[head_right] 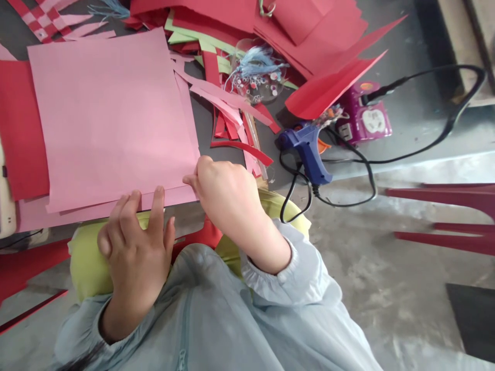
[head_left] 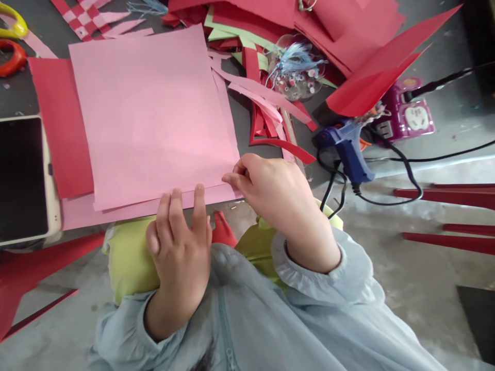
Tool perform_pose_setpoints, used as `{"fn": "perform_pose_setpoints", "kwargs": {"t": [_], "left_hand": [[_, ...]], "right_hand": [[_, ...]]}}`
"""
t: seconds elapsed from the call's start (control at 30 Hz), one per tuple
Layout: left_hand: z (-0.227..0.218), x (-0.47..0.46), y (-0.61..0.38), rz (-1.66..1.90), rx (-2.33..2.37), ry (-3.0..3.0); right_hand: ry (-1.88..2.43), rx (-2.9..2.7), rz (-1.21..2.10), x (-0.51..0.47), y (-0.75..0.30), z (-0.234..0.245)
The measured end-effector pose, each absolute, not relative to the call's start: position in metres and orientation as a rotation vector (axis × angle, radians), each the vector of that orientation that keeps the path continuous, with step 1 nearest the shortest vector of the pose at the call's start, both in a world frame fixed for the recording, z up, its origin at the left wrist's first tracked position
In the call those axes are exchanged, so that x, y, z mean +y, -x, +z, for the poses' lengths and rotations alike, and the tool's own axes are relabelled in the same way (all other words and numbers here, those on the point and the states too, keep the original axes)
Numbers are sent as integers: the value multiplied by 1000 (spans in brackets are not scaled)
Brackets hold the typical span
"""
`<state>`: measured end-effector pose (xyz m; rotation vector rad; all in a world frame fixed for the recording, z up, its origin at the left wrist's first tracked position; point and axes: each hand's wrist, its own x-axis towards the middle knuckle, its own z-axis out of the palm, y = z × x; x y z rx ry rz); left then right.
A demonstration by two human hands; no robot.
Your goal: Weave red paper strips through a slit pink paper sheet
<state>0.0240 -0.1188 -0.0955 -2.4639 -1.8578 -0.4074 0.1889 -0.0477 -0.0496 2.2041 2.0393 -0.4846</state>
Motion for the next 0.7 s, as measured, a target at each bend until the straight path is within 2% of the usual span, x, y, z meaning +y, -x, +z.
{"fn": "perform_pose_setpoints", "kwargs": {"t": [0.17, 0.33, 0.43, 0.57, 0.7], "left_hand": [[-98, -119, -27, -408, -1806, 2428], [-104, -117, -36, -364, -1824, 2367], [-106, -112, -35, -399, -1823, 2360], [-102, -106, -27, -425, -1974, 2360], [-96, -104, -21, -423, -1943, 2364]], "right_hand": [[-2263, 2029, -524, -48, -189, -51], [-2419, 2022, -358, -53, -193, -51], [-2500, 2131, -397, -65, -199, -46], [-2585, 2251, -751, -90, -198, -48], [-2410, 2192, -1497, -115, -180, -74]]}}
